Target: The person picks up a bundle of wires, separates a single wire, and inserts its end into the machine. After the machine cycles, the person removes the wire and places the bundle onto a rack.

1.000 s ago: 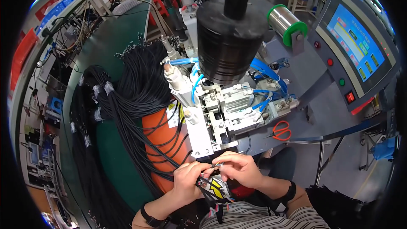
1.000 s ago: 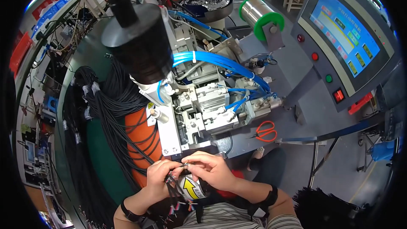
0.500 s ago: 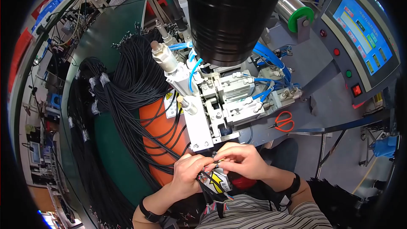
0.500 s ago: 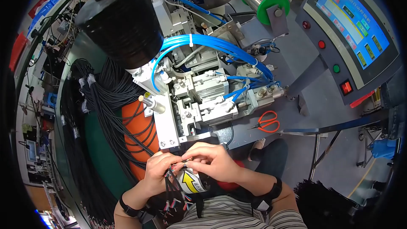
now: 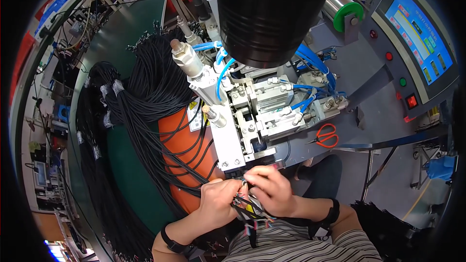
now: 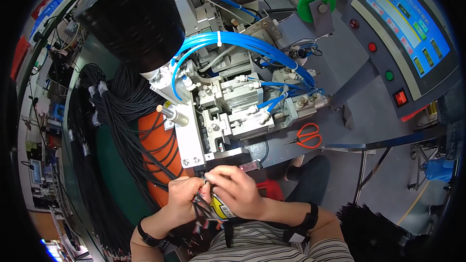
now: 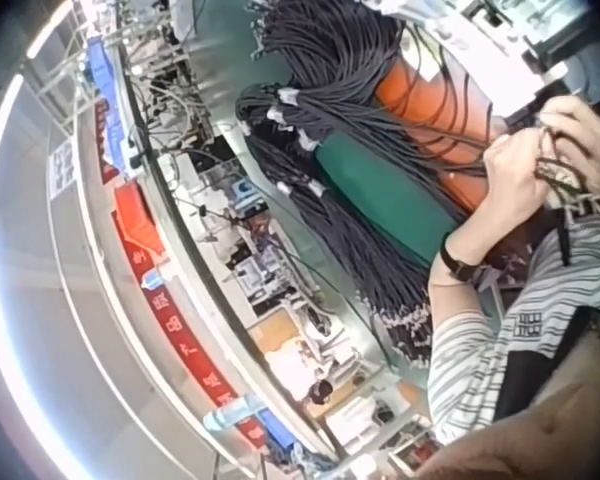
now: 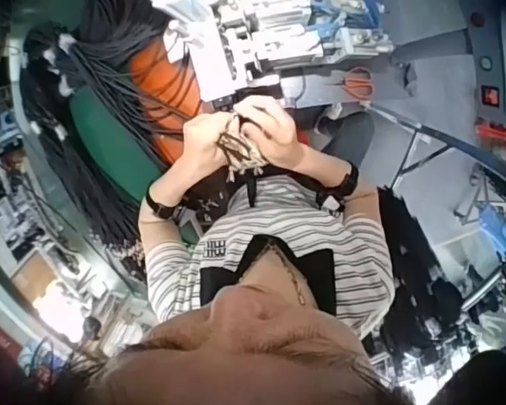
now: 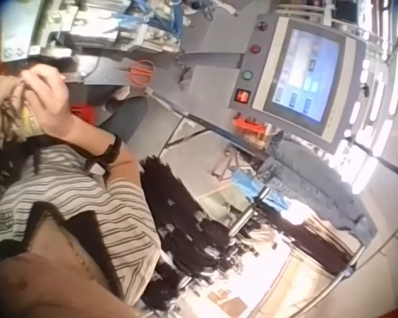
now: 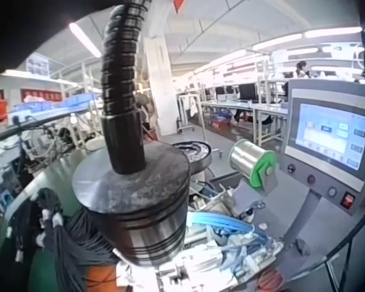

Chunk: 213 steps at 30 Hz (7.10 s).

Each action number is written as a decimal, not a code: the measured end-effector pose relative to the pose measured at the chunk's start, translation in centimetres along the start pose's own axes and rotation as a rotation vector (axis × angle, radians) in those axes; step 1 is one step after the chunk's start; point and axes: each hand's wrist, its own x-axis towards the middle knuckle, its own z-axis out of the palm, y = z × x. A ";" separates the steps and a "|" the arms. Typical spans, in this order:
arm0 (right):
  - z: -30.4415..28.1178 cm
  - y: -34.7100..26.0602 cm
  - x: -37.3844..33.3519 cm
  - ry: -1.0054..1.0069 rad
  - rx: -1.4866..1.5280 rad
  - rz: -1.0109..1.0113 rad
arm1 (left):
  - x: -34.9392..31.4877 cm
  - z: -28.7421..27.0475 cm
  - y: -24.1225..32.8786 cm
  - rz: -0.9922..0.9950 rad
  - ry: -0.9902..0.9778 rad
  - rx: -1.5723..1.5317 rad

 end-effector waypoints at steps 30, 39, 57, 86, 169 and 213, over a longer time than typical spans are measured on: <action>-2.4 2.3 1.6 -0.370 1.150 0.818 | 0.9 -0.6 -1.1 0.030 -0.128 -0.214; -2.7 0.9 1.8 -0.266 0.602 0.479 | 1.1 -0.3 -0.1 0.090 -0.107 -0.037; -3.0 1.3 2.3 -0.349 0.295 0.326 | 0.7 -0.4 -0.7 0.056 -0.205 -0.072; -1.8 0.8 1.5 -0.215 0.230 0.290 | 0.3 0.5 0.3 0.076 0.009 0.177; -2.1 0.5 1.7 -0.263 -0.465 0.010 | 0.6 -1.3 -0.2 0.305 -0.345 0.447; -2.5 0.1 2.5 -0.397 -0.549 0.015 | 0.9 -1.4 -0.6 0.362 -0.358 0.466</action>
